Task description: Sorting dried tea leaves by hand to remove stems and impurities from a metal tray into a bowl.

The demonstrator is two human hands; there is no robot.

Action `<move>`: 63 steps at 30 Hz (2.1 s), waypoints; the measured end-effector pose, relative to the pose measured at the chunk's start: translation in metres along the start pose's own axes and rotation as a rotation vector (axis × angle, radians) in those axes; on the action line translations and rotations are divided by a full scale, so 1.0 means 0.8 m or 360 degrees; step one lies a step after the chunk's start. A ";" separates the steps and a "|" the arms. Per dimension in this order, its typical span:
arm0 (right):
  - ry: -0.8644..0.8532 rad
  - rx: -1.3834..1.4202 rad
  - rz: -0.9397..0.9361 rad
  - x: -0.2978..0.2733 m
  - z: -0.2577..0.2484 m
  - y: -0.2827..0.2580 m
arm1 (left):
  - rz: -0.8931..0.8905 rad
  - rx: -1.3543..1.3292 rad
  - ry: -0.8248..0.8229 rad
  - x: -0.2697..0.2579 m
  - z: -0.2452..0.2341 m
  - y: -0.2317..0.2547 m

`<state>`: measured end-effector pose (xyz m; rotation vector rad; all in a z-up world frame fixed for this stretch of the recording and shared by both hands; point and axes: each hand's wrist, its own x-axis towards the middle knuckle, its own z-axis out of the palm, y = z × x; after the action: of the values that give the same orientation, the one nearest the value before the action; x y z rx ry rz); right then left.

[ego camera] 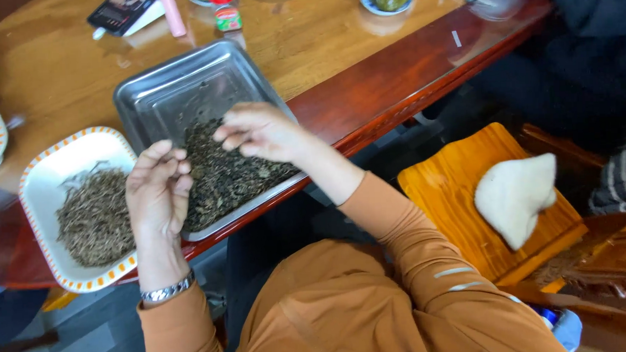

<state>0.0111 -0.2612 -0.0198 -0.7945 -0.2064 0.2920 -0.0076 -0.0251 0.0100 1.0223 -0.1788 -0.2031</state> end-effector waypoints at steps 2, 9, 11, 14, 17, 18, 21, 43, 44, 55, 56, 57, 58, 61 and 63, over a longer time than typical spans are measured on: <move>0.0088 0.0072 -0.0009 -0.010 -0.011 -0.009 | 0.0001 0.0083 0.0082 0.001 0.009 0.009; 0.0339 -0.0026 -0.0041 -0.036 -0.044 -0.029 | 0.0413 0.1363 0.0019 0.009 0.016 0.020; 0.0377 -0.0091 -0.0042 -0.038 -0.041 -0.027 | 0.0212 0.1831 0.0015 0.012 0.020 0.014; 0.0433 -0.0207 -0.0058 -0.044 -0.029 -0.027 | -0.0069 0.2405 -0.0012 0.022 0.033 0.011; 0.0466 -0.0282 -0.0075 -0.051 -0.014 -0.026 | -0.0143 0.2563 -0.0030 0.024 0.039 0.014; 0.0486 -0.0302 -0.0081 -0.053 -0.009 -0.025 | -0.0156 0.2610 -0.0029 0.023 0.039 0.015; 0.0489 -0.0365 -0.0075 -0.055 -0.005 -0.024 | -0.0149 0.2645 -0.0060 0.032 0.025 -0.008; 0.0048 -0.2632 -0.0152 -0.002 0.072 0.018 | 0.0057 -0.0040 0.0306 -0.016 0.008 -0.017; 0.0047 -0.2718 -0.0121 0.001 0.065 0.024 | 0.0082 -0.0048 0.0304 -0.015 0.006 -0.019; 0.0271 -0.2506 -0.0281 -0.022 0.057 0.013 | 0.0195 -0.0266 0.0275 -0.011 -0.003 -0.031; 0.0253 -0.2484 -0.0300 -0.022 0.059 0.016 | 0.0203 -0.0278 0.0277 -0.012 -0.003 -0.031; 0.0238 -0.2461 -0.0320 -0.022 0.061 0.019 | 0.0210 -0.0289 0.0275 -0.012 -0.002 -0.030; 0.0235 -0.2459 -0.0323 -0.023 0.067 0.016 | 0.0213 -0.0286 0.0277 -0.013 -0.001 -0.030; 0.0264 -0.1648 -0.0215 -0.027 0.071 0.010 | 0.0243 -0.0259 0.0254 -0.012 -0.002 -0.032; 0.0241 -0.0591 0.0024 -0.030 0.051 0.012 | 0.0273 -0.0163 0.0248 -0.010 -0.006 -0.038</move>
<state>-0.0249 -0.2353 -0.0006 -1.1816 -0.1126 0.2081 -0.0165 -0.0344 -0.0194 0.9112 -0.1125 0.0236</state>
